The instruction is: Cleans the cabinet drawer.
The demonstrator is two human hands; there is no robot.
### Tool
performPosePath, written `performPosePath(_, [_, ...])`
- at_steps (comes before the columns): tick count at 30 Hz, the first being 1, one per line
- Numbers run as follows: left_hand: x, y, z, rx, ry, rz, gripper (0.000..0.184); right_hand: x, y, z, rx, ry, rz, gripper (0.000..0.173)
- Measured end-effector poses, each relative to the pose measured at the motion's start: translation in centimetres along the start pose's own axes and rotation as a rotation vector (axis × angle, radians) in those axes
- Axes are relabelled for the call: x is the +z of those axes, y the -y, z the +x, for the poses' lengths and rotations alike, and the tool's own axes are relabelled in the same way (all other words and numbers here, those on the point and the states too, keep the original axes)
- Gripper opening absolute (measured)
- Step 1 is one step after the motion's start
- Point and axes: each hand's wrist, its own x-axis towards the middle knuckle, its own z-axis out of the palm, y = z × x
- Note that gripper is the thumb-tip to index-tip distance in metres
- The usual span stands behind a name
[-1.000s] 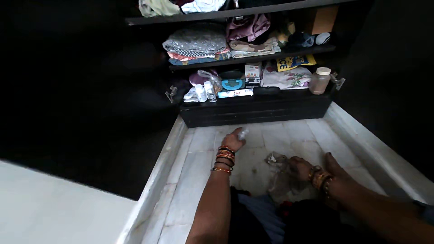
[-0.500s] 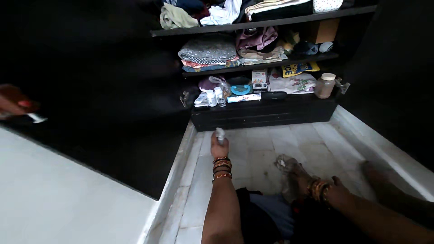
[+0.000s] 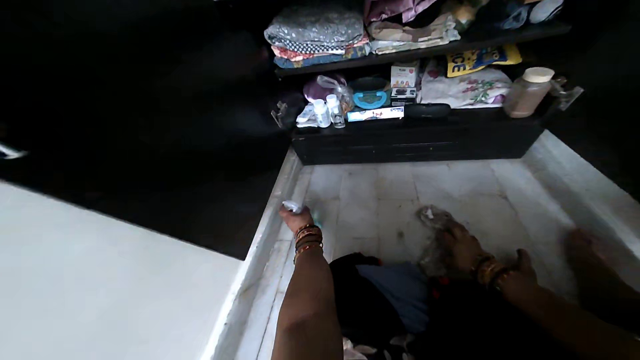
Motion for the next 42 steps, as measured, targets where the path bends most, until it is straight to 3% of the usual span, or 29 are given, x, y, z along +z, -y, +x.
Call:
performPosePath(5, [-3.4,-0.8,-2.2,-0.087,0.137,0.179,0.09,0.3,0.5,2.0,0.027,0.089,0.038,0.092])
performPosePath(8, [-6.0,-2.3,-4.3,-0.076,0.143,0.263,0.099,-0.5,0.6,2.6,0.054,0.103,0.11,0.093])
performPosePath(10, [-8.1,-4.7,-6.5,0.065,0.063,0.316,0.095,-1.1,-0.3,3.2,0.015,0.057,0.245,0.09])
performPosePath(13, [-8.8,-8.0,-9.1,0.47,-0.032,0.157,0.078,-2.4,-1.1,3.5,-0.013,0.017,0.35,0.094])
performPosePath(15, [-7.2,-10.6,-10.3,0.615,0.087,0.086,0.066,-2.5,-1.6,3.9,-0.042,-0.021,0.347,0.101])
performPosePath(19, [-2.1,-15.2,-13.1,0.715,0.526,0.118,0.045,-3.4,-1.1,3.8,-0.094,0.068,0.225,0.106])
performPosePath(22, [3.4,-14.7,-13.6,0.788,0.77,0.171,0.04,-3.0,-0.1,3.3,-0.052,0.178,0.062,0.099])
performPosePath(26, [11.0,-9.3,-11.1,0.757,1.068,0.334,0.042,-0.8,-0.6,4.4,-0.116,0.062,0.044,0.057])
performPosePath(30, [12.6,-6.3,-8.2,0.516,1.337,0.55,0.048,-3.5,-0.7,6.9,-0.074,0.072,0.138,0.042])
performPosePath(34, [13.6,-5.9,-7.8,0.445,1.405,0.448,0.05,-8.3,0.2,10.8,-0.06,-0.215,0.131,0.042])
performPosePath(37, [14.1,-5.6,-7.6,0.419,1.441,0.44,0.051,-10.1,0.7,13.5,-0.211,-0.384,0.122,0.054])
performPosePath(42, [13.6,-5.9,-6.9,0.369,1.395,0.45,0.049,-7.9,1.4,15.4,-0.366,-0.085,0.053,0.05])
